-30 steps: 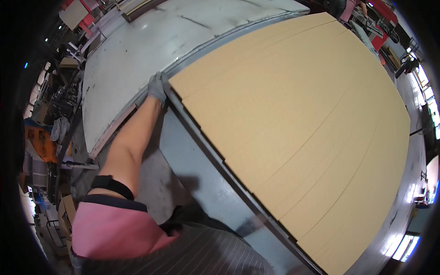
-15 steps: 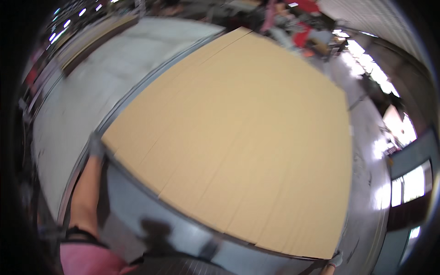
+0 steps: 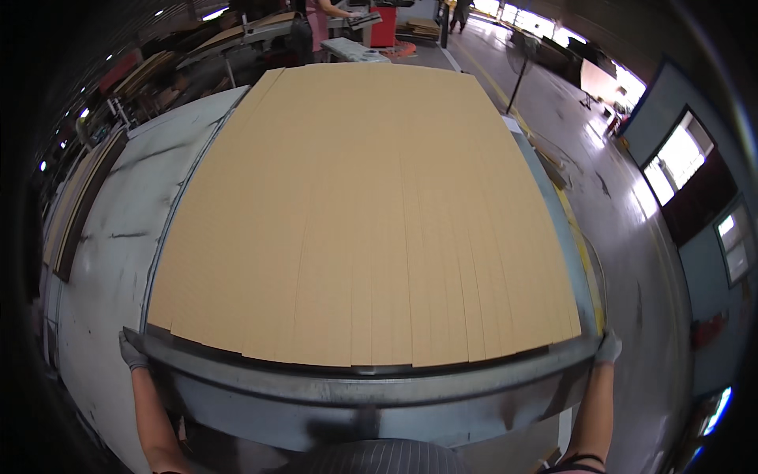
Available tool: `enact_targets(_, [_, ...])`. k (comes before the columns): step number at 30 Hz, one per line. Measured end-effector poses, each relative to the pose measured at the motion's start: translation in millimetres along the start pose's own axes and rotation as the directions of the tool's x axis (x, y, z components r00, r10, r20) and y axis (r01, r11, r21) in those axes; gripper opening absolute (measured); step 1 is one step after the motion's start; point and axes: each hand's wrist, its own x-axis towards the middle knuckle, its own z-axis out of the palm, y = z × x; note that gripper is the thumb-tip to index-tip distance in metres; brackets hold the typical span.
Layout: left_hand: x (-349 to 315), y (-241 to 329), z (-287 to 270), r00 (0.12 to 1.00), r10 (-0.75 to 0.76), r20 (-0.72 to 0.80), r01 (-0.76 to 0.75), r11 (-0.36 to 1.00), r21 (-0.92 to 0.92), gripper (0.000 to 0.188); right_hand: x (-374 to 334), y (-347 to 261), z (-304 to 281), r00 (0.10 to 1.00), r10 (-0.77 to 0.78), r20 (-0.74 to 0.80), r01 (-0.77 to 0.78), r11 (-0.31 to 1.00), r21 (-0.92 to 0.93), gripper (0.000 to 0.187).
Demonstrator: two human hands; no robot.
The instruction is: Organizing and taping stacks of cardboard and edge protectors in a factory.
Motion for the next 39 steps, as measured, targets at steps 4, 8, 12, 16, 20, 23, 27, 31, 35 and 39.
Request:
enact_targets(4, [16, -18, 52, 0.998, -0.061, 0.017, 0.06, 0.997, 0.046, 0.042, 17, -18, 23, 0.96, -0.273, 0.065, 0.266, 0.816, -0.514, 0.025])
enact_targets(8, [81, 3, 25, 0.987, -0.132, 0.089, 0.118, 0.982, 0.148, 0.04, 32, -42, 38, 0.941, -0.264, 0.213, 0.335, 0.631, -0.7, 0.024])
enact_targets(12, [98, -12, 78, 0.984, -0.14, 0.106, 0.119, 0.976, 0.185, 0.037, 26, -96, 57, 0.966, -0.244, 0.089, 0.248, 0.764, -0.595, 0.03])
enact_targets(16, [119, 11, 50, 0.97, -0.192, 0.146, 0.169, 0.973, 0.157, 0.035, 13, -113, 100, 0.937, 0.348, -0.018, -0.346, 0.936, 0.063, 0.037])
enact_targets(20, [103, -16, 21, 0.985, -0.103, 0.137, 0.057, 0.952, 0.301, 0.036, 19, -80, 60, 0.998, 0.05, -0.025, -0.056, 0.922, -0.383, 0.036])
enact_targets(23, [115, 14, -11, 0.931, -0.349, 0.107, 0.308, 0.908, 0.284, 0.039, -29, -103, 41, 0.999, -0.037, -0.022, 0.026, 0.933, -0.36, 0.041])
enact_targets(27, [123, 95, 45, 0.905, -0.127, 0.406, -0.285, 0.527, 0.801, 0.057, 13, -164, 77, 0.905, -0.243, 0.349, 0.422, 0.621, -0.661, 0.05])
enact_targets(31, [105, 134, 175, 0.422, -0.583, 0.694, -0.072, 0.742, 0.667, 0.059, 7, -276, 159, 0.135, 0.161, 0.978, -0.568, 0.821, -0.057, 0.053])
enact_targets(35, [10, 101, 292, 0.483, -0.747, 0.457, 0.205, 0.604, 0.77, 0.063, 21, -302, 180, 0.222, 0.23, 0.947, -0.402, 0.907, -0.126, 0.066])
enact_targets(39, [-22, 119, 336, 0.505, -0.715, 0.484, 0.224, 0.65, 0.726, 0.062, 50, -334, 164, 0.194, 0.052, 0.98, -0.522, 0.851, 0.058, 0.067])
